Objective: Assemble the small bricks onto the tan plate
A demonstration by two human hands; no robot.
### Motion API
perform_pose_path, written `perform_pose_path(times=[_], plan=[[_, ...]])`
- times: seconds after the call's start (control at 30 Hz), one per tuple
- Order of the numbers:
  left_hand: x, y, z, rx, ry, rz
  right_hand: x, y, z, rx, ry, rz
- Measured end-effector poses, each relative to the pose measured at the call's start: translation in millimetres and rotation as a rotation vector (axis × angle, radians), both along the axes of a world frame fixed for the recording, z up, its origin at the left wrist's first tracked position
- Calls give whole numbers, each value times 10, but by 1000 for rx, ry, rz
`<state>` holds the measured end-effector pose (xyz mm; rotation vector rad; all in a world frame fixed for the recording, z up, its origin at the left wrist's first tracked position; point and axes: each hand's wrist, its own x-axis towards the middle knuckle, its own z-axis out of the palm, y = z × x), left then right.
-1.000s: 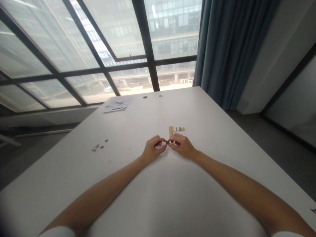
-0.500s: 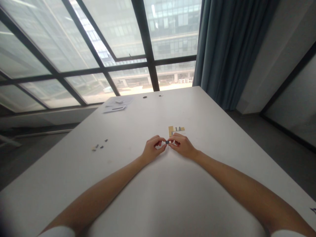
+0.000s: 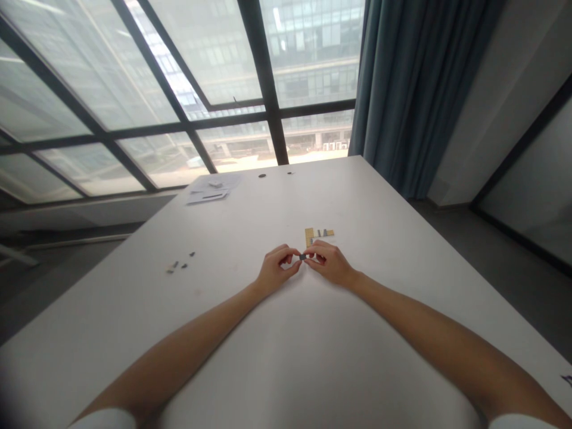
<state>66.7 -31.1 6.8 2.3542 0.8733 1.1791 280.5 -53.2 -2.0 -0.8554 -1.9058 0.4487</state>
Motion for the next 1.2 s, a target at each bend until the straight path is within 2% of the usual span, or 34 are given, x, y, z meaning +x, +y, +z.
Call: perform_pose_path(times=[0.57,0.87,1.2], plan=[[9,-19,23,-37,28,-17,-14,-12,23,9,-8,18],[-4,-16,15,-10,-40,-13,-2,-5,13,0,-10,23],[5,-25,38,-26,11,-7,-3,-22,30,-4,-27,2]])
